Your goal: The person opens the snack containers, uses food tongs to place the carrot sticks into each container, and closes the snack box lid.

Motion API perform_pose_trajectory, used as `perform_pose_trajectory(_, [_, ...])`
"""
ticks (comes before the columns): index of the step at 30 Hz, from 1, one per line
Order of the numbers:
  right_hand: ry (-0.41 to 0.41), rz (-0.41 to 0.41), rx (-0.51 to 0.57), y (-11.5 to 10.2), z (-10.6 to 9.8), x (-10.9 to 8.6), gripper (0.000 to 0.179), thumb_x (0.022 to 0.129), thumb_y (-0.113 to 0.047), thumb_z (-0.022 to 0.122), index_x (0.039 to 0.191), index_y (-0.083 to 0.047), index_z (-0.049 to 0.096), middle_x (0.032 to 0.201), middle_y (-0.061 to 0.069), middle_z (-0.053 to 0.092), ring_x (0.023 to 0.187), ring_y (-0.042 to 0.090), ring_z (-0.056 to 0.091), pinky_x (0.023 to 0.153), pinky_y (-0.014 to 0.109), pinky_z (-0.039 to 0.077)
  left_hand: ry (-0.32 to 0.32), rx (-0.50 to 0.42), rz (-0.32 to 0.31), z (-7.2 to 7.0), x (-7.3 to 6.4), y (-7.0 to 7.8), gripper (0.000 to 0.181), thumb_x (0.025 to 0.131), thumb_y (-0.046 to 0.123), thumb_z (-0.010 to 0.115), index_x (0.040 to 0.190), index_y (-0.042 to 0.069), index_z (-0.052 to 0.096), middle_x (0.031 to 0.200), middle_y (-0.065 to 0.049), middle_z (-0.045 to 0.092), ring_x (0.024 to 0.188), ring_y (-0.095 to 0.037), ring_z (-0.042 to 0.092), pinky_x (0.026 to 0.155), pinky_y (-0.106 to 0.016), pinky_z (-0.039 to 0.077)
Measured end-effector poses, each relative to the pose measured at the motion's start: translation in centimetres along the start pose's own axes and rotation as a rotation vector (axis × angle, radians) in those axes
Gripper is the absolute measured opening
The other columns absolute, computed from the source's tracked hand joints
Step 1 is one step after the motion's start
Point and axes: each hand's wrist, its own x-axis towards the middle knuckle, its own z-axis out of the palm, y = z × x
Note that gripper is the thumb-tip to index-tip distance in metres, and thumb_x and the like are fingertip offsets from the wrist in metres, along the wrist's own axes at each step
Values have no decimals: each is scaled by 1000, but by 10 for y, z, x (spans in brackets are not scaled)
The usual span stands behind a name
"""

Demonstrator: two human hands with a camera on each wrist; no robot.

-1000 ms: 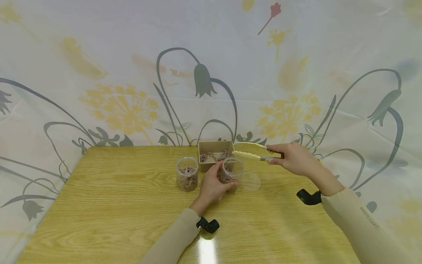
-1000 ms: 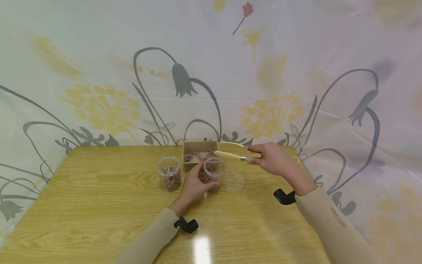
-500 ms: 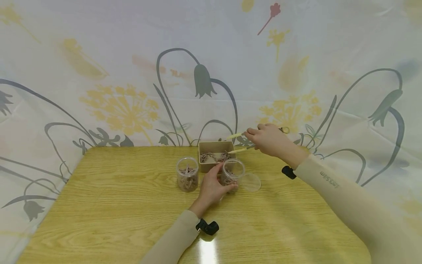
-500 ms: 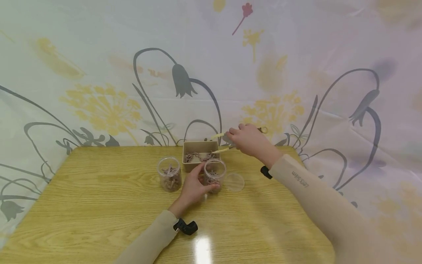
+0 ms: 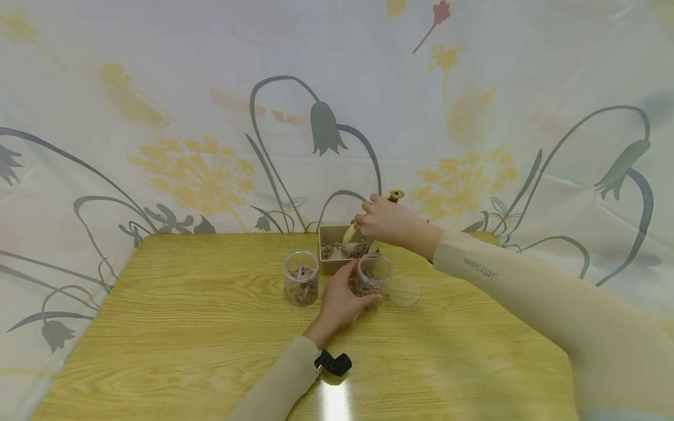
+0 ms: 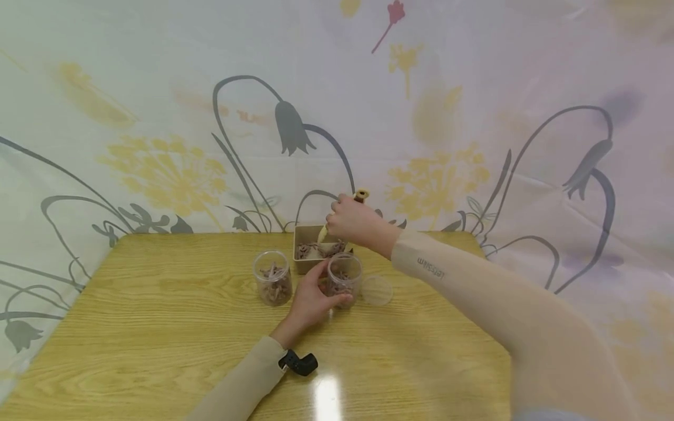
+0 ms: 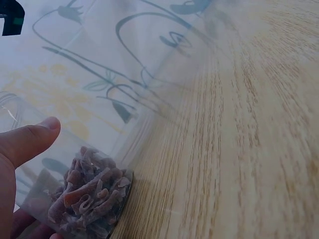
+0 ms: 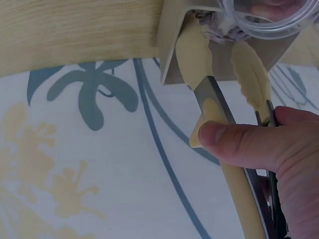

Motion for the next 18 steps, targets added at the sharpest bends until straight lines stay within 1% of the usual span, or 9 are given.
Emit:
perform_pose_trajectory(3, [-36, -2, 4, -5, -1, 8, 9, 94, -21, 70, 100, -24, 77, 94, -7, 68, 79, 17, 59, 73, 33, 44, -1, -7, 6, 0, 1, 1, 83, 75, 35, 89, 145, 15, 50, 127, -4, 61, 112, -20, 59, 82, -35, 53])
perform_pose_trajectory(6, [-75, -13, 20, -9, 2, 13, 12, 94, -20, 70, 103, -24, 77, 97, -6, 69, 82, 17, 61, 73, 33, 46, -8, -11, -3, -1, 1, 2, 83, 75, 34, 89, 146, 16, 49, 128, -3, 61, 111, -19, 59, 81, -35, 53])
perform_pose_trajectory(9, [-106, -15, 35, -12, 6, 17, 19, 95, -20, 69, 113, -22, 75, 107, -4, 69, 91, 20, 61, 79, 35, 48, -9, -11, 2, -1, 0, 1, 82, 76, 34, 89, 145, 15, 50, 127, -4, 61, 110, -19, 59, 79, -35, 52])
perform_pose_trajectory(14, [-123, 22, 82, -10, 9, 15, 40, 93, -19, 71, 133, -20, 65, 130, -1, 62, 106, 25, 60, 90, 42, 49, -6, 1, 9, -1, -1, 0, 82, 76, 36, 88, 145, 12, 50, 127, -6, 62, 108, -20, 60, 78, -34, 52])
perform_pose_trajectory(16, [-123, 43, 103, -8, 10, 13, 42, 93, -18, 72, 133, -19, 64, 130, 0, 62, 106, 25, 61, 89, 41, 50, -6, 2, 6, -1, -1, 0, 82, 76, 37, 88, 145, 13, 50, 127, -5, 61, 107, -19, 60, 79, -34, 52])
perform_pose_trajectory(18, [-130, 74, 149, -5, 9, 11, 41, 91, -17, 74, 131, -18, 65, 125, 1, 64, 101, 25, 62, 84, 40, 51, -6, -4, 3, -1, -1, -1, 82, 76, 38, 88, 146, 14, 50, 127, -4, 61, 108, -19, 60, 80, -34, 52])
